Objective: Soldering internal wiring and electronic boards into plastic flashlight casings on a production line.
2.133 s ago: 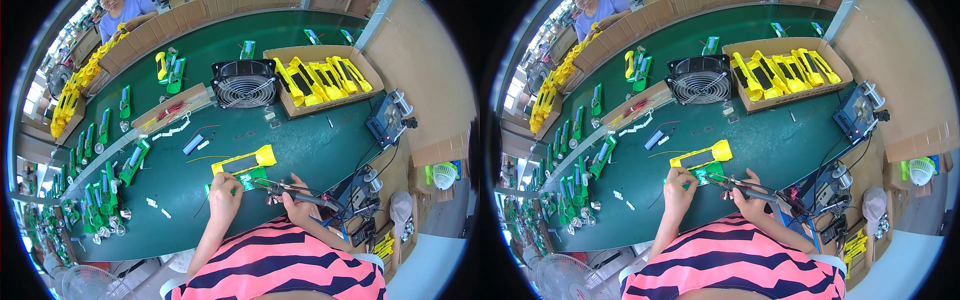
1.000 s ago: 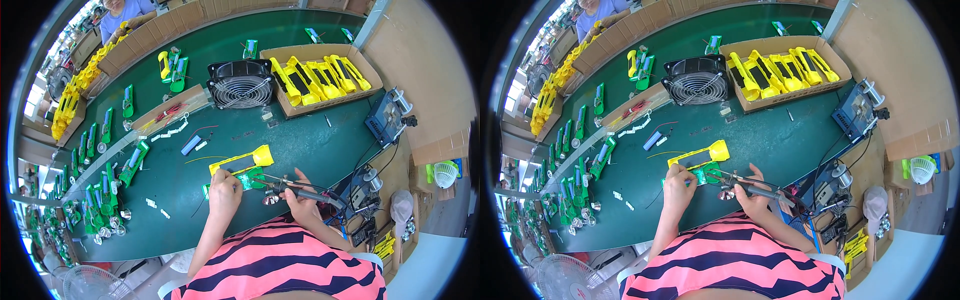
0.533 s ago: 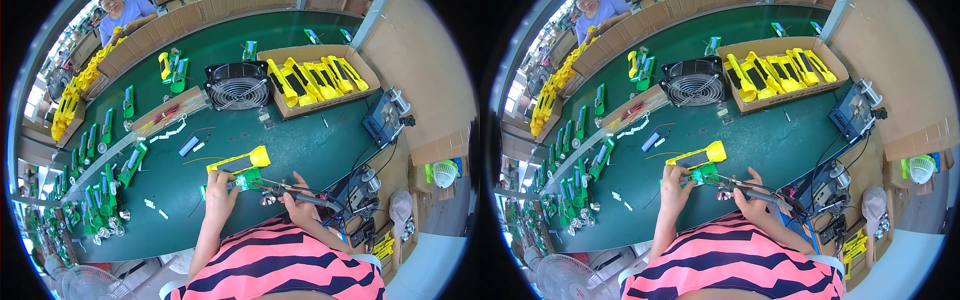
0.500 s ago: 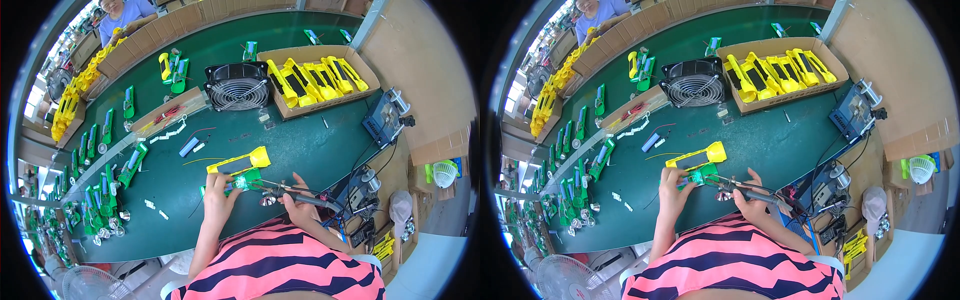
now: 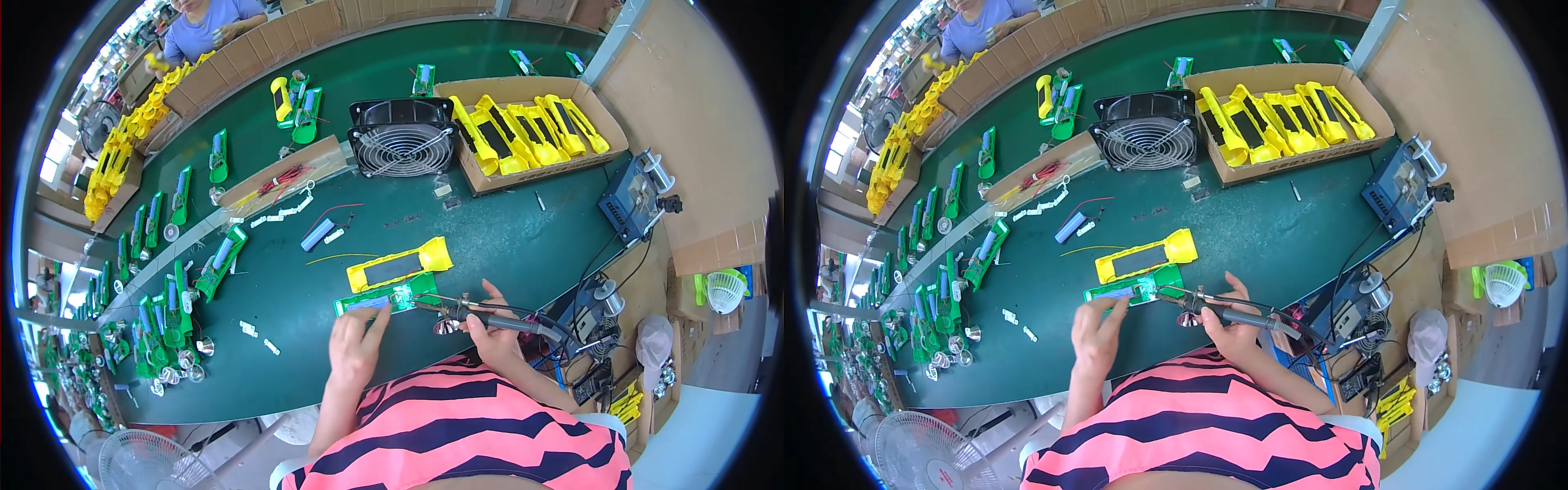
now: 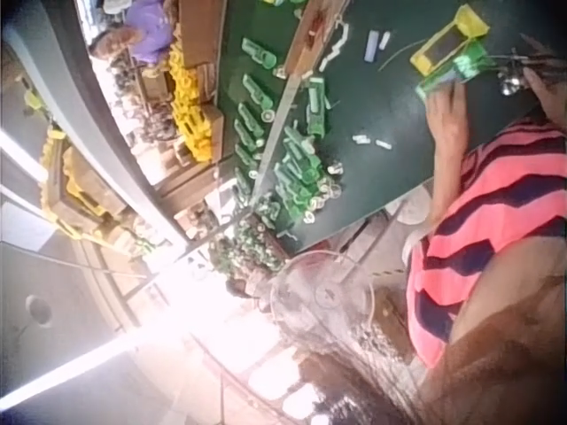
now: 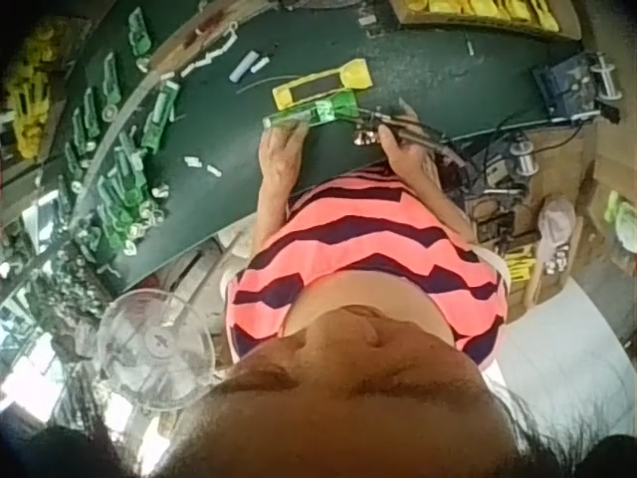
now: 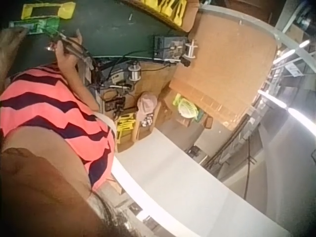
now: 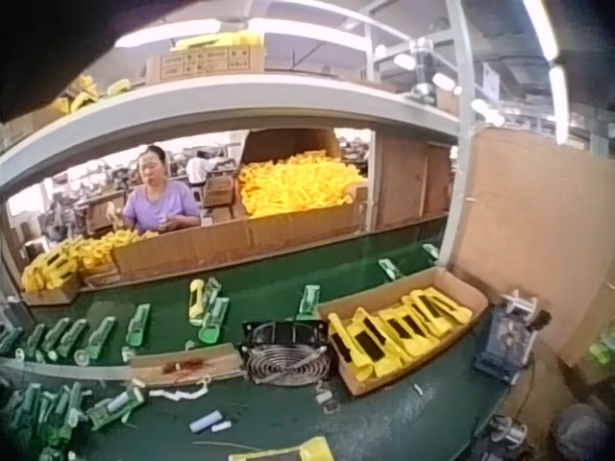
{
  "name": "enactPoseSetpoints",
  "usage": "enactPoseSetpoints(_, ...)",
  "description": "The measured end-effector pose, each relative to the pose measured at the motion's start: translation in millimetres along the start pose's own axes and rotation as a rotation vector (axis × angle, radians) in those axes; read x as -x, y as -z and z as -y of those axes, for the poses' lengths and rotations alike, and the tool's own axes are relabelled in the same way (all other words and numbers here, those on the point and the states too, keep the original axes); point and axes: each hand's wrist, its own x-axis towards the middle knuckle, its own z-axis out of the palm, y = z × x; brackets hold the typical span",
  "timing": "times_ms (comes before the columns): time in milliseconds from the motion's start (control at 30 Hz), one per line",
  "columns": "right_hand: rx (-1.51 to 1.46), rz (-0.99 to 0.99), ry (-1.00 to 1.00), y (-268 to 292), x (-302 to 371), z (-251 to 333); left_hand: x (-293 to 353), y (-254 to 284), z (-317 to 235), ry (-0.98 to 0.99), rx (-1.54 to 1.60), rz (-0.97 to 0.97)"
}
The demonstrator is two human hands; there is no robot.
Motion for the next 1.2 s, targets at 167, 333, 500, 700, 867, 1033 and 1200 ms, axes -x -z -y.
enactPoseSetpoints(167, 0.011, -0.013, -0.051, 3, 2, 0, 0, -27, 0, 0.068, 0.205, -0.01)
enactPoseSetpoints(333, 0.018, -0.011, -0.012, 3, 1, 0, -9, -23, -4, 0.078, 0.146, 0.08)
enactPoseSetpoints(500, 0.008, -0.023, -0.001, 1, -1, 2, -14, -20, -3, 0.001, 0.083, 0.155)
enactPoseSetpoints(700, 0.044, -0.016, 0.06, -1, -2, -5, -17, -20, 0, -0.054, 0.051, 0.235)
enactPoseSetpoints(867, 0.112, 0.004, 0.152, -3, -6, -4, -21, -17, -2, -0.042, 0.051, 0.267)
enactPoseSetpoints(1033, 0.099, -0.018, 0.155, -5, -5, -10, -22, -16, -3, -0.036, 0.046, 0.28)
enactPoseSetpoints(1200, 0.048, -0.027, 0.086, -5, -3, -10, -23, -15, -3, -0.023, 0.041, 0.29)
